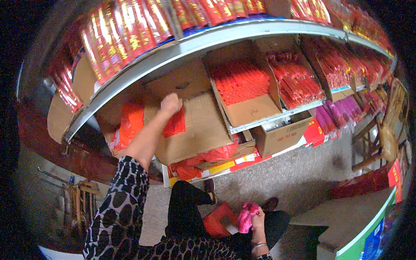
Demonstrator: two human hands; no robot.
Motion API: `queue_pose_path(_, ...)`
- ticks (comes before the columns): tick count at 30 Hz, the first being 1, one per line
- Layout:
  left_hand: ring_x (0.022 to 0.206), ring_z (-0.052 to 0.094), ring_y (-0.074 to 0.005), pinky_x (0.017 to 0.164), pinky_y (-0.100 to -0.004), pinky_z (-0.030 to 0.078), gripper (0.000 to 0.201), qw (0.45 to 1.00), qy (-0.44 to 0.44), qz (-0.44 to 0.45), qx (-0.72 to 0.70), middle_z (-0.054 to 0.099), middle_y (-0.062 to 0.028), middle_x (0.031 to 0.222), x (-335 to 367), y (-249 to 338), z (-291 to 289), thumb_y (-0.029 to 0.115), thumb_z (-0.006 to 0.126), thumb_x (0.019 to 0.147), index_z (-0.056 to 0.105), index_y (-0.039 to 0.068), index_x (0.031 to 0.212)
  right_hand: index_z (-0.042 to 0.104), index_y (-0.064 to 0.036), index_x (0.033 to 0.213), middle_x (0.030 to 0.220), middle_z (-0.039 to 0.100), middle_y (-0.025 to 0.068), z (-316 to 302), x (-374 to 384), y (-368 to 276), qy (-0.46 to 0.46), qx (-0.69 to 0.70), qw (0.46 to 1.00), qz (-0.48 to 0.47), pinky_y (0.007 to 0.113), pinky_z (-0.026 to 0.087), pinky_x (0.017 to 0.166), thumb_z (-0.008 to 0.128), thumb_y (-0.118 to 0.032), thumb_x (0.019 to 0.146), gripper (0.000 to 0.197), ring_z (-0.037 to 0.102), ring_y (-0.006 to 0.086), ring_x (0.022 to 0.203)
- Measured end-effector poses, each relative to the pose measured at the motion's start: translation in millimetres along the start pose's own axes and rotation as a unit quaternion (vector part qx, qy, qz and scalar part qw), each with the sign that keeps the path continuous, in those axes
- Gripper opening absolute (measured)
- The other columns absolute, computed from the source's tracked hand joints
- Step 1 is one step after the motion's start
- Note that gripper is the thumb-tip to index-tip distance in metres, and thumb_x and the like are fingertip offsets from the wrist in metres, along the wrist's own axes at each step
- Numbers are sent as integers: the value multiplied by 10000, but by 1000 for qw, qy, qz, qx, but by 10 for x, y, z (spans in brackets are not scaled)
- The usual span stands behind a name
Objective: The person picks up red candles from a cardboard box on a shelf and wipes each one by hand with a pink cloth.
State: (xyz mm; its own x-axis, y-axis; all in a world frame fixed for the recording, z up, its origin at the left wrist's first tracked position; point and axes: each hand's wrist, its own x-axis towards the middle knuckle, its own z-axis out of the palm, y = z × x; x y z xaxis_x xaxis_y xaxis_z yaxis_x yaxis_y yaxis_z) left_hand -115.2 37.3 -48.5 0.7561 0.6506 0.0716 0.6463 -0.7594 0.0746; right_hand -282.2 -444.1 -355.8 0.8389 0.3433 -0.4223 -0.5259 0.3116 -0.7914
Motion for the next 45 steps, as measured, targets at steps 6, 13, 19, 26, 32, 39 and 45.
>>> queue_pose_path(6, 1265, 266, -403, 996, -500, 256, 487, 994, -43, -96, 16, 341, -241, 1336, -611, -410, 638, 326, 491, 815, 503, 4, 1181, 607, -47, 836, 804, 594, -25, -41, -26, 126, -8, -65, 998, -15, 254, 458, 688, 601, 29, 737, 125, 534, 90, 713)
queue_pose_path(13, 1306, 217, -375, 1012, -478, 283, 380, 998, 19, 16, -55, 259, -225, 1395, -594, -362, 1093, 201, 424, 837, 520, 14, 1153, 619, -27, 912, 885, 617, -5, -328, 3, 339, -30, -149, 987, -45, 261, 454, 749, 591, 43, 759, 171, 551, 100, 812)
queue_pose_path(19, 1281, 256, -386, 991, -473, 321, 344, 991, 99, 51, -72, 270, -230, 1382, -578, -498, 1328, 148, 477, 815, 517, 11, 1127, 611, -12, 946, 884, 630, 11, -171, -124, 198, -51, -182, 981, -46, 261, 458, 748, 613, -10, 778, 168, 562, 105, 803)
queue_pose_path(26, 1103, 434, -357, 883, -452, 415, 337, 992, 36, -36, -116, 402, -232, 1274, -757, -300, 933, 122, 578, 747, 517, 20, 1063, 617, -18, 954, 896, 635, 20, -271, -194, 220, -37, -203, 978, -41, 257, 460, 741, 555, 37, 774, 197, 568, 105, 797)
queue_pose_path(32, 1018, 540, -373, 819, -442, 477, 344, 990, -34, -31, -132, 502, -271, 1135, -579, -495, 744, 95, 585, 733, 506, -40, 1039, 612, -7, 931, 890, 632, 22, -170, -187, 174, -51, -200, 977, -51, 264, 459, 745, 567, 27, 760, 180, 566, 112, 795)
queue_pose_path(39, 994, 545, -394, 845, -442, 462, 282, 968, 75, -92, -223, 522, -289, 1074, -565, -600, 800, 39, 504, 736, 511, -70, 996, 603, -7, 875, 843, 618, 13, -177, -126, 216, -41, -224, 972, -63, 263, 457, 738, 567, 23, 755, 129, 556, 105, 769)
queue_pose_path(45, 949, 543, -387, 832, -437, 448, 335, 968, 167, -40, -184, 548, -259, 1045, -682, -557, 792, 21, 470, 748, 500, -53, 1073, 601, -6, 868, 820, 614, 5, -208, -72, 261, -53, -214, 973, -62, 253, 456, 711, 519, 52, 753, 153, 546, 96, 739)
